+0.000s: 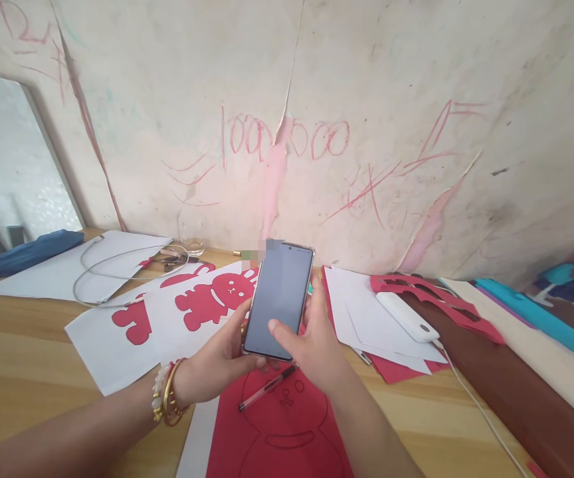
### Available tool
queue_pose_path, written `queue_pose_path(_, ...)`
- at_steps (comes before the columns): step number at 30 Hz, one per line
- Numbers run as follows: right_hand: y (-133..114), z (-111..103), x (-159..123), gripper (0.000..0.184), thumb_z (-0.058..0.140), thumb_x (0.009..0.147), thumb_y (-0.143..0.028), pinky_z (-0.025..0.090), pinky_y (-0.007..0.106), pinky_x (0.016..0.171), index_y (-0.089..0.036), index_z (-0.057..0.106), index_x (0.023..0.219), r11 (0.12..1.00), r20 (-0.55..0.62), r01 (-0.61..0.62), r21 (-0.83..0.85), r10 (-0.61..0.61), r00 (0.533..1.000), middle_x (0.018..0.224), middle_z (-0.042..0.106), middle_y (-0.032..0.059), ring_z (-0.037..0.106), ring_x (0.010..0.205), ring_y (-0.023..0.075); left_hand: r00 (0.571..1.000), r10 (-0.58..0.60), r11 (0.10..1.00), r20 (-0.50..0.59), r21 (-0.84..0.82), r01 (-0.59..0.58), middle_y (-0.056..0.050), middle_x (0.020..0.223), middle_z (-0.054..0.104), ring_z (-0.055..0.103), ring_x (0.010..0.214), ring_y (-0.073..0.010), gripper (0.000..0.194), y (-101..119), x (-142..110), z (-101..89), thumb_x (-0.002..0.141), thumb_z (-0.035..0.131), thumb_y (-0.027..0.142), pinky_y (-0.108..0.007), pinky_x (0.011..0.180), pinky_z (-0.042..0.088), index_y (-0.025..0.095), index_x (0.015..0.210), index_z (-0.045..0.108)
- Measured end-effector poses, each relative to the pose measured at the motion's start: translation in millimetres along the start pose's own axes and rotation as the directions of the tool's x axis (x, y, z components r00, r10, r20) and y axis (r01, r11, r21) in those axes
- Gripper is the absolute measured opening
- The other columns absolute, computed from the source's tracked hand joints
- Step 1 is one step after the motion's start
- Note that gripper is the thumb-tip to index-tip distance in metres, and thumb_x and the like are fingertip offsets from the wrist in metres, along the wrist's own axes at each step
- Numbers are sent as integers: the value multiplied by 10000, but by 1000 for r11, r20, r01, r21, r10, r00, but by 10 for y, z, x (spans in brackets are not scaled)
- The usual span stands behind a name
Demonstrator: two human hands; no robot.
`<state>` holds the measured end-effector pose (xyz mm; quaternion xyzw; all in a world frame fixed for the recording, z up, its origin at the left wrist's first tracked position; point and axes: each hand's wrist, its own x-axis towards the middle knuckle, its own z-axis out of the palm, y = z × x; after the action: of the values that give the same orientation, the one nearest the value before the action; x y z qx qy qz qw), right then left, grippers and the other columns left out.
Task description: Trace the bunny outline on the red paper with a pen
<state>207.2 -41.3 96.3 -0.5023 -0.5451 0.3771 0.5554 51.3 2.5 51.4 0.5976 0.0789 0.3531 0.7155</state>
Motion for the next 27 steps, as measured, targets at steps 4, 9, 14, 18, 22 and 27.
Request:
queue_pose_path(4, -62, -48, -7, 646, 620, 795, -211, 558, 411, 742, -285, 303, 1353, 997, 124, -19, 69, 11, 992, 1192, 595, 93, 631, 1020, 268, 1000, 20, 1000, 0, 7, -20, -52, 1023, 590, 648, 845, -177, 686, 25, 9, -21, 786, 638, 87, -335, 763, 517, 257, 1366, 314)
queue_pose_path(9, -158, -48, -33, 588, 587, 804, -133, 535, 365, 701, -300, 332, 1306, 994, 346, -64, 86, 30, 938, 1196, 589, 66, 641, 875, 201, 997, 74, 996, -30, 49, -72, -46, 958, 598, 623, 803, -165, 663, 78, 20, -44, 787, 662, 122, -333, 736, 507, 232, 1339, 312)
queue_pose_path(14, -152, 3, -45, 604, 604, 802, -148, 526, 378, 750, -311, 327, 1313, 992, 337, -68, 110, 27, 941, 1161, 605, 53, 634, 949, 217, 997, 73, 996, -36, 51, -71, -36, 939, 590, 605, 777, -147, 690, 99, 25, -48, 777, 676, 126, -327, 725, 504, 243, 1348, 307)
queue_pose_path(18, -126, -4, -42, 660, 610, 802, -135, 533, 379, 742, -319, 286, 1347, 993, 345, -56, 107, 16, 939, 1147, 616, 53, 647, 866, 196, 997, 70, 997, -36, 43, -68, -39, 951, 588, 599, 774, -144, 681, 93, 28, -49, 778, 677, 126, -324, 720, 502, 240, 1341, 312)
queue_pose_path(22, -129, -17, -42, 705, 606, 803, -126, 529, 385, 755, -319, 238, 1373, 993, 353, -68, 98, 29, 935, 1152, 607, 57, 635, 844, 185, 997, 68, 997, -32, 34, -67, -51, 985, 589, 598, 783, -145, 674, 80, 31, -53, 774, 670, 106, -320, 722, 499, 234, 1329, 309)
queue_pose_path(27, -90, 25, -33, 738, 627, 767, -172, 523, 364, 691, -316, 238, 1378, 982, 349, -109, 154, 49, 936, 1123, 621, 50, 626, 787, 182, 999, 36, 997, -8, 66, -36, -29, 917, 594, 604, 770, -155, 770, 110, 33, -67, 760, 673, 101, -329, 726, 507, 238, 1377, 234)
